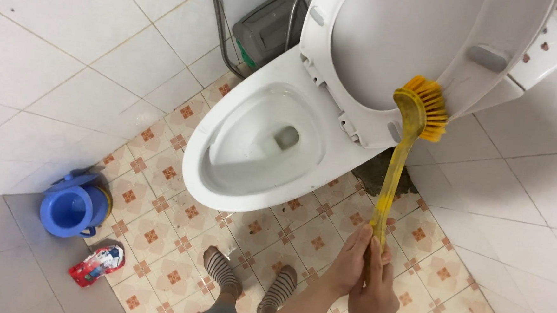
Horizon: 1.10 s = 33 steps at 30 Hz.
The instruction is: Cleaning the toilet and bathroom floor with a brush.
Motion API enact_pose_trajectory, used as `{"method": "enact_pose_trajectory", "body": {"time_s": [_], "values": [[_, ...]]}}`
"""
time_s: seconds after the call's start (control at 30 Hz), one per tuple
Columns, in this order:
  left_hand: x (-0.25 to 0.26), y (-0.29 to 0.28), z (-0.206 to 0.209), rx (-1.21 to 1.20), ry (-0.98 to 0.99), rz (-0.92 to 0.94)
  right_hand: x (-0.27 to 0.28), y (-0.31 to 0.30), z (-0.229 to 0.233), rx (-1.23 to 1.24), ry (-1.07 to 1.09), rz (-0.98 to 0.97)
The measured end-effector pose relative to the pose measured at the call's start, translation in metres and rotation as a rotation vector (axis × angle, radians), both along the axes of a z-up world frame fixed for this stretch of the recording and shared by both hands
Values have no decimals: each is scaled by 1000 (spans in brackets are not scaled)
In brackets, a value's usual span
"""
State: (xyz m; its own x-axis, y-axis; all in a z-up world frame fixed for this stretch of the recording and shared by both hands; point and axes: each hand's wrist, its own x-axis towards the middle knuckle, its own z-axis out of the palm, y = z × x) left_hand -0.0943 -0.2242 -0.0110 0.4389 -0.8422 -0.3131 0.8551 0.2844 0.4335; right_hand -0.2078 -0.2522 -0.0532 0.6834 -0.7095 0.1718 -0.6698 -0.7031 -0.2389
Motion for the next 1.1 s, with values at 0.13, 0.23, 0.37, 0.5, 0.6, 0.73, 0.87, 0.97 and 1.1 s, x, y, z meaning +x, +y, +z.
{"method": "enact_pose_trajectory", "body": {"time_s": [0.13,0.23,0.37,0.5,0.6,0.73,0.87,0.97,1.1], "values": [[-18,4,-33,62,226,159,-12,3,-16,47,110,81],[-8,0,-61,96,377,269,7,-12,-33,163,376,126],[46,-7,-72,233,150,284,64,-33,-55,186,343,252],[103,-21,-86,549,-260,273,145,-36,-17,322,354,266],[98,-9,-61,687,-302,198,130,-28,-23,401,261,266],[62,-3,-50,720,-254,45,83,-21,-22,475,290,124],[109,-16,-49,744,-324,91,149,-31,-10,512,233,159],[129,-33,-109,776,-385,109,158,-42,-13,479,187,181],[97,-7,-56,786,-297,-18,121,-21,-5,408,415,129]]}}
